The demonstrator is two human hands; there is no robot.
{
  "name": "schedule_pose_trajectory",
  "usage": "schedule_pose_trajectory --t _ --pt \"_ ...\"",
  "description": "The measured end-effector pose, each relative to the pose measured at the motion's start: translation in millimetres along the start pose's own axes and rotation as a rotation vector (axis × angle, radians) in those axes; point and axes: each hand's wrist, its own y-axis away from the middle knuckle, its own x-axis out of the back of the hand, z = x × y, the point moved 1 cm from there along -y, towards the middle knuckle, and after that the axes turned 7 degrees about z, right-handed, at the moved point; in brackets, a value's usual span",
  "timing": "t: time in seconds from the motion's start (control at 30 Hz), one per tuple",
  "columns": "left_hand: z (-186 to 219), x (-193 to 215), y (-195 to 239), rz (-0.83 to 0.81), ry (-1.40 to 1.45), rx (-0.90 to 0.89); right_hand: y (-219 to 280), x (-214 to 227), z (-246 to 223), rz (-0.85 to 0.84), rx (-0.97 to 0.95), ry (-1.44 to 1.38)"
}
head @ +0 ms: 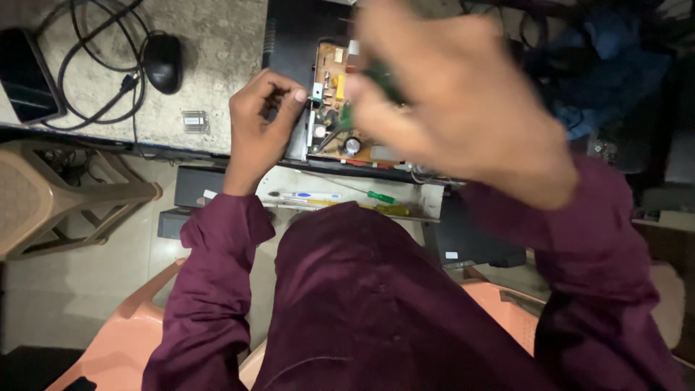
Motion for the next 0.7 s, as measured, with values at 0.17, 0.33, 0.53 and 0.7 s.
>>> schedule_pose_trajectory --t 0.17,0.33,0.53,0.7 --pt "3 1 -1 -0.007 0.027 0.017 65 28 22 0.285 -0.304 -0.028" --pt "5 2 0 -0.017 0.031 0.030 135 17 39 0.709 -0.568 -0.417" --pt "9 3 -1 -0.024 0.025 0.052 198 -25 73 1.131 -0.630 -0.794" --pt "12 4 -3 -0.032 -0.025 0.058 231 -76 104 1.498 -0.704 -1.146"
